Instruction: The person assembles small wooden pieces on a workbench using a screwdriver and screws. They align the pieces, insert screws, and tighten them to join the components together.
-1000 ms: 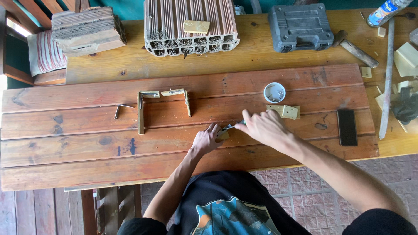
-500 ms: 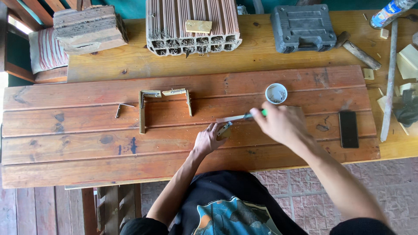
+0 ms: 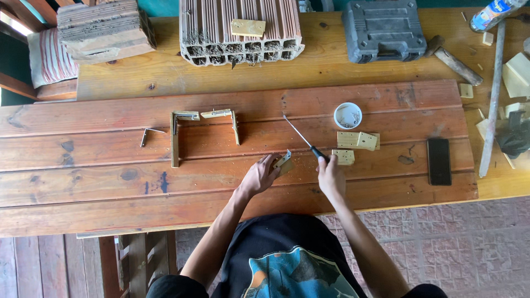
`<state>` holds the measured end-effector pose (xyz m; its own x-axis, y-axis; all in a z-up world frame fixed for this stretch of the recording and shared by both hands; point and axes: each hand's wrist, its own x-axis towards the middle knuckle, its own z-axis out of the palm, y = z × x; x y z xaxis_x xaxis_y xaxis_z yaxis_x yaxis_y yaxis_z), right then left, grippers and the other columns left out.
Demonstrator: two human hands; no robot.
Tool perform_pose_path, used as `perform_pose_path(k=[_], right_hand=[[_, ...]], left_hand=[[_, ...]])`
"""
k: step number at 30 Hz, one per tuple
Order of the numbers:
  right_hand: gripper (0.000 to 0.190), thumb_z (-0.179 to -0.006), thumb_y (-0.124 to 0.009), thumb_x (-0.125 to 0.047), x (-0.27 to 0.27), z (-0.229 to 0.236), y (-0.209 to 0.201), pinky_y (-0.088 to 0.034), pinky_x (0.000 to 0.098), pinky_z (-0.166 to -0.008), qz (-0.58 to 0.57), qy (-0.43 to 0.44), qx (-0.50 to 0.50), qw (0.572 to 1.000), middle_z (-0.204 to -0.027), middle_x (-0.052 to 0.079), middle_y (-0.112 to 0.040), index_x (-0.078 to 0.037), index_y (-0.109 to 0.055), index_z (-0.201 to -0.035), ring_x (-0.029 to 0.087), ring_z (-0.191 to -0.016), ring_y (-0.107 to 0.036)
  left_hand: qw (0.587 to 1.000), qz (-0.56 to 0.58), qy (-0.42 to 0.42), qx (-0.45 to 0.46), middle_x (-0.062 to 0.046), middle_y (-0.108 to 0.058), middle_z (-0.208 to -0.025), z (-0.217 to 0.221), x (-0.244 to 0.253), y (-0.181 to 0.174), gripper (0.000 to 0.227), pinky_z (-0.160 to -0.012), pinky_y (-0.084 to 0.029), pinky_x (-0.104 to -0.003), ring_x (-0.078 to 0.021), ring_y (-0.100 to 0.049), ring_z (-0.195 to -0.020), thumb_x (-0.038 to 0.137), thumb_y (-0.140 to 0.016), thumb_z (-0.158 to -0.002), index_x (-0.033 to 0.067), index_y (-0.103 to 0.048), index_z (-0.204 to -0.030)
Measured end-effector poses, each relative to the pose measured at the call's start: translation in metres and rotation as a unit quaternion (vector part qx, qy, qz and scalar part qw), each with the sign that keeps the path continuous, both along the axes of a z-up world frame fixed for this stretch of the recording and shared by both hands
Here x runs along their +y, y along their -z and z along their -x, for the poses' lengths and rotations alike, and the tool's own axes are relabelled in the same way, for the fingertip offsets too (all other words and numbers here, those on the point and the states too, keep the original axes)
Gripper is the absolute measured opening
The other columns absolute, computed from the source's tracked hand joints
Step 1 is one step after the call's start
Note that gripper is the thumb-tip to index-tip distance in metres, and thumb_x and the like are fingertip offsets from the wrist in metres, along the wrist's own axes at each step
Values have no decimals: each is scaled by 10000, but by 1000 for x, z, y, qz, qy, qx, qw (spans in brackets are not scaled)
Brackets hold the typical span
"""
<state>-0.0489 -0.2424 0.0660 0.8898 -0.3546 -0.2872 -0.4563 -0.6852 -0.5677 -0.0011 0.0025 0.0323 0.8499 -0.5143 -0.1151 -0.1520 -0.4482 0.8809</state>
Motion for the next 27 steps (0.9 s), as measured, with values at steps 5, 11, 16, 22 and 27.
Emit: perform_pose_path(k=[5, 11, 16, 22, 27], right_hand=[[345, -1028, -561, -383, 1, 7, 46, -573, 419, -601, 114, -60, -68, 989, -843, 157, -719, -58, -533, -1140, 319, -729, -727], [405, -874, -721, -396, 8, 5, 54, -600, 459, -655, 183, -116, -78, 973, -917, 141, -620, -95, -534, -1071, 367, -858, -713], [416, -864, -726, -393, 6, 1, 62, -600, 464, -648, 164, -117, -66, 977, -936, 130, -593, -104, -526, -1086, 367, -865, -709], [491, -830, -760, -393, 6, 1, 58, -605, 490, -668, 134, -122, -47, 982, -982, 144, -583, -93, -506, -1126, 392, -913, -703], [488, -843, -757, -354, 3, -1, 50, -601, 492, -669, 111, -146, -49, 982, -1002, 155, -581, -83, -507, -1163, 406, -922, -700]], left_hand=[[1000, 18, 17, -10, -272, -642, -1167, -2, 0, -7, 411, -902, -537, -596, -519, -643, -1082, 195, -556, -977, 66, -543, -1366], [1000, 15, 20, -14, -271, -637, -1170, -4, 1, -18, 431, -908, -526, -596, -522, -634, -1086, 138, -524, -964, 52, -547, -1386], [1000, -6, 19, -10, -267, -639, -1178, -6, 0, -28, 450, -910, -522, -613, -527, -628, -1094, 116, -552, -943, 65, -550, -1390], [999, -29, 17, 4, -238, -639, -1208, -6, -8, -20, 472, -921, -523, -602, -503, -629, -1114, 129, -566, -935, 105, -548, -1405], [999, -54, 4, 4, -219, -642, -1204, -3, -14, -5, 452, -904, -542, -566, -480, -647, -1097, 97, -574, -939, 100, -563, -1391]])
